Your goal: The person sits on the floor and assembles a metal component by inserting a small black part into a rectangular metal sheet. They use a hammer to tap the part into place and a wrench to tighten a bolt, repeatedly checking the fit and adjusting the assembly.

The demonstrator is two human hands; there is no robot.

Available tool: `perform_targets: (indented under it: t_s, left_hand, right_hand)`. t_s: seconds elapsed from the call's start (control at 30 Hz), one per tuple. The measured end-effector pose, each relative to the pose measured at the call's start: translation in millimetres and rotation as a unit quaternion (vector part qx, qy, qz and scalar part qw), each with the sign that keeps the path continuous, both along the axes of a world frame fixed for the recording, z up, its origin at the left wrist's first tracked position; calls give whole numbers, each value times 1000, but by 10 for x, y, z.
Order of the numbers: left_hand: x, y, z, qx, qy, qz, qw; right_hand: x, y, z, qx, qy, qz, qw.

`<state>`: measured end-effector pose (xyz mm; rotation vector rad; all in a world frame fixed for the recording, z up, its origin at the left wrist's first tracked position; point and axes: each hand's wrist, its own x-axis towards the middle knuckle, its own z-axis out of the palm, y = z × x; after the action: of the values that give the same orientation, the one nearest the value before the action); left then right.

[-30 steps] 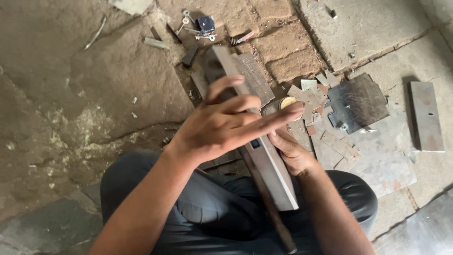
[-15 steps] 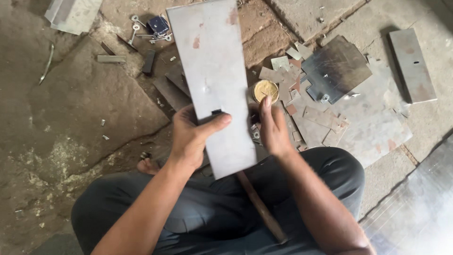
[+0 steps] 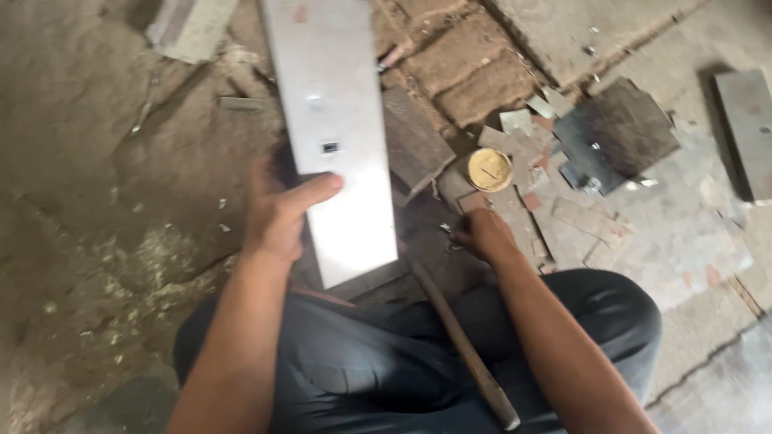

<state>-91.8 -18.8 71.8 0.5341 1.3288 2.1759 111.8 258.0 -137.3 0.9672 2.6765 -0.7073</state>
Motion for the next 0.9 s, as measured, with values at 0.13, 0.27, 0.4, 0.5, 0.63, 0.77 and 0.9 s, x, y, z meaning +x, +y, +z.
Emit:
perform_targets:
  t_s: [0.13, 0.27, 0.4, 0.5, 0.63, 0.77, 0.9]
  left_hand:
    - [-36, 37, -62, 48, 27, -30, 998]
    - [-86, 9, -127, -22, 69, -48, 996]
    - [-55, 37, -173, -119, 151, -65, 979]
    - [-8, 102, -186, -147, 155, -91, 973]
    - [46, 142, -178, -167, 142, -128, 967]
    - [51, 124, -151, -124, 109, -161, 973]
    - [47, 95, -113, -131, 133, -195, 963]
  right_hand:
    - [-14, 16, 175, -67, 115, -32, 991]
    - [-76, -105, 615, -366, 318, -203, 851]
    - [-41, -429, 1286, -508, 402, -174, 742]
    - [-18, -784, 1759, -549, 387, -141, 728]
    - [-59, -1184, 2111, -361, 383, -74, 847]
    - [-92, -1309, 2211, -145, 387, -28, 910]
    - [-59, -1292, 2219, -88, 381, 15, 920]
